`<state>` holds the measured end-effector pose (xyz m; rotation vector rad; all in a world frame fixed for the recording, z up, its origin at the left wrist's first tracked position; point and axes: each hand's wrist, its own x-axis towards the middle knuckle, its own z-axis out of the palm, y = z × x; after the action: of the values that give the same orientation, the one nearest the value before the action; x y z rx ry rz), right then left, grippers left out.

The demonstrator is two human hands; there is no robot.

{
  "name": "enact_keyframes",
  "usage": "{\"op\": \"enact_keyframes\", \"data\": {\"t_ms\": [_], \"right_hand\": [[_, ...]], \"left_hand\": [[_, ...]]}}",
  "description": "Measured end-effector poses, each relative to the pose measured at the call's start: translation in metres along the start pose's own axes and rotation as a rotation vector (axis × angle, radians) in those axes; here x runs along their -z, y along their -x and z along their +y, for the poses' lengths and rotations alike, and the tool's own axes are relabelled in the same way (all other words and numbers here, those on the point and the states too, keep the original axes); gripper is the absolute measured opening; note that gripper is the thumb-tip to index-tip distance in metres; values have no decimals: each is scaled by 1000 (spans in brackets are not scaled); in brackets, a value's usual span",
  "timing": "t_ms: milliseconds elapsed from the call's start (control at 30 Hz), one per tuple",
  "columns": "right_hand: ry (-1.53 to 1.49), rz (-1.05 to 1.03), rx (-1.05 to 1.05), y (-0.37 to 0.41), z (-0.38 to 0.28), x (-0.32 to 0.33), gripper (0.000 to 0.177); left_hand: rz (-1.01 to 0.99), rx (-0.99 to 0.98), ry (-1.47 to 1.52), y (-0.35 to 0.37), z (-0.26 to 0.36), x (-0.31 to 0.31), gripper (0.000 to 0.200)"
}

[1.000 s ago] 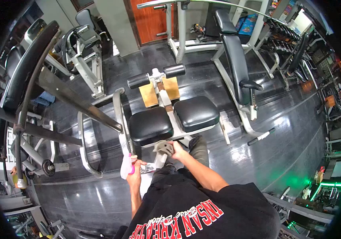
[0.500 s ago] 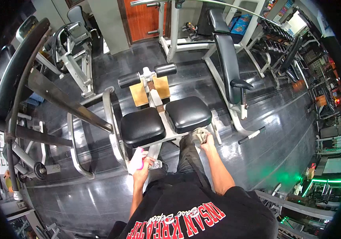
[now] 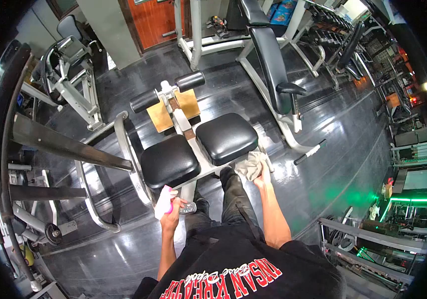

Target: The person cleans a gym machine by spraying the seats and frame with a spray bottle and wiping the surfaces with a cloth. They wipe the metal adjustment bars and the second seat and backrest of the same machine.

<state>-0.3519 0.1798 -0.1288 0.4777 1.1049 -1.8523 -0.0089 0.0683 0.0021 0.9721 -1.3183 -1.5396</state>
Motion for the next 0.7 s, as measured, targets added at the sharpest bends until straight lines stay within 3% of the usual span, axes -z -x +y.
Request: {"op": "enact_keyframes", "data": {"t_ms": [100,167,233,267,333,433,500,533,567,667,700], "right_hand": [[-149,-34,145,-4,-3,0,39],[-141,75,175,-9,2,-12,36],[214,209,522,-30,28,-8,30],[270,307,517,-34,49,-12,26],[517,507,718,-22,94,-38,36],[631,577,623,-9,154,-43,41],[632,416,541,13,176,-46,38],[723,321,379,16,183,-37,37],[870,332,401,18,198,-28,35],[536,26,-59,8,207,3,32],[529,53,-100,15,192,-1,33]], "left_hand": [[-19,16,3,-3,3,-1,18],[-11,17,-2,-4,-3,1,18],[-9,22,-13,-3,-4,3,19],[-7,5,-9,-3,-2,2,20],[-4,-15,-6,-4,-2,3,20],[11,71,-80,-3,-1,9,21],[42,60,8,-3,0,9,17],[42,57,13,-4,2,7,17],[38,58,13,-5,5,5,17],[38,37,-18,-6,4,5,18],[32,20,-48,-6,4,5,20]]}}
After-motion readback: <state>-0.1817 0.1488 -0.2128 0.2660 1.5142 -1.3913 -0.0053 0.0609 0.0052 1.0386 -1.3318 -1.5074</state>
